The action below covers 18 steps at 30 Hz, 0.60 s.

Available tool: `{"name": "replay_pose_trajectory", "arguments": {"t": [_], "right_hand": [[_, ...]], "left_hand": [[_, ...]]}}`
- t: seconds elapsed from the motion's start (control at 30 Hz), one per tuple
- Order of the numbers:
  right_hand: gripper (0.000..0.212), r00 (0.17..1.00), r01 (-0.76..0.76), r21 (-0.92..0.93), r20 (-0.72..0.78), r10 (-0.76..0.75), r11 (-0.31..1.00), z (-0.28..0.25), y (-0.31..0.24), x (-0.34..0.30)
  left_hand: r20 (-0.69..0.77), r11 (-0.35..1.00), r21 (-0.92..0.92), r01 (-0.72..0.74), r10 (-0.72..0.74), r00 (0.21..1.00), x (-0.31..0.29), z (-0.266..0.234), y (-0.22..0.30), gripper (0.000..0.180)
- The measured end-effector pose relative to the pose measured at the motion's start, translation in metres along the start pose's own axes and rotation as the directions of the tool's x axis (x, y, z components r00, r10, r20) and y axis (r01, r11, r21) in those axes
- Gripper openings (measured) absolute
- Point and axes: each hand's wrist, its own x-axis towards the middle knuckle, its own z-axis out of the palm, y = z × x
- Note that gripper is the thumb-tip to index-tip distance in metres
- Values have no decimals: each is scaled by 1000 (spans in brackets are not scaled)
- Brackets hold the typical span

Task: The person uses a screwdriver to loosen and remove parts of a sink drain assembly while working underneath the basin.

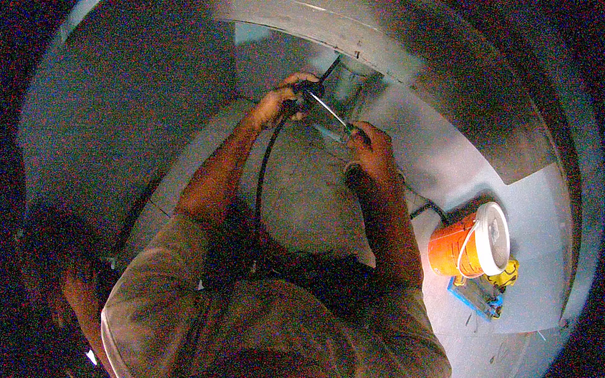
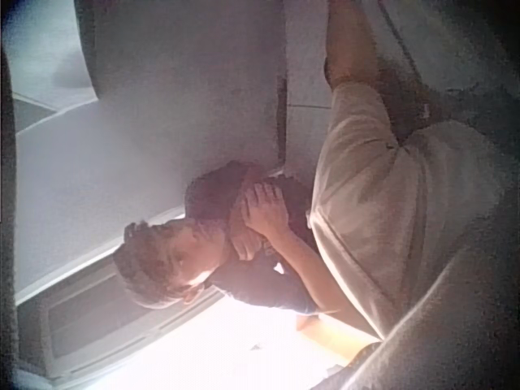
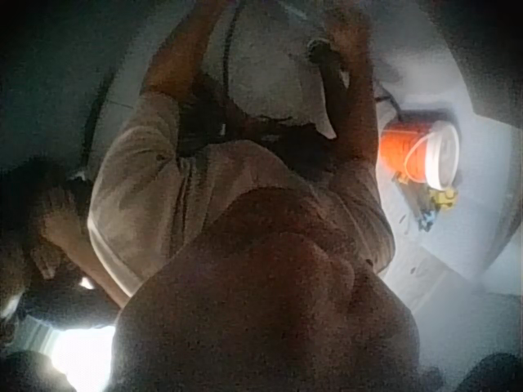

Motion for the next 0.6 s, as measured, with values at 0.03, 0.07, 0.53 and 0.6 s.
{"name": "replay_pose_trajectory", "arguments": {"t": [0.03,0.07,0.53,0.6], "right_hand": [[34,1000,0,-2,-3,0,1000,-2,7,0],[33,1000,23,-7,-11,-23,1000,-3,3,-1],[33,988,148,-116,56,-142,982,-10,4,4],[31,920,361,-476,41,-390,802,-11,-18,3]], "left_hand": [[3,1000,-1,-1,1,1000,2,-2,0,42],[11,1000,20,-7,6,1000,3,-5,1,43],[26,989,139,-56,53,998,9,-8,-4,47],[58,990,141,-23,15,998,6,-8,2,47]]}}
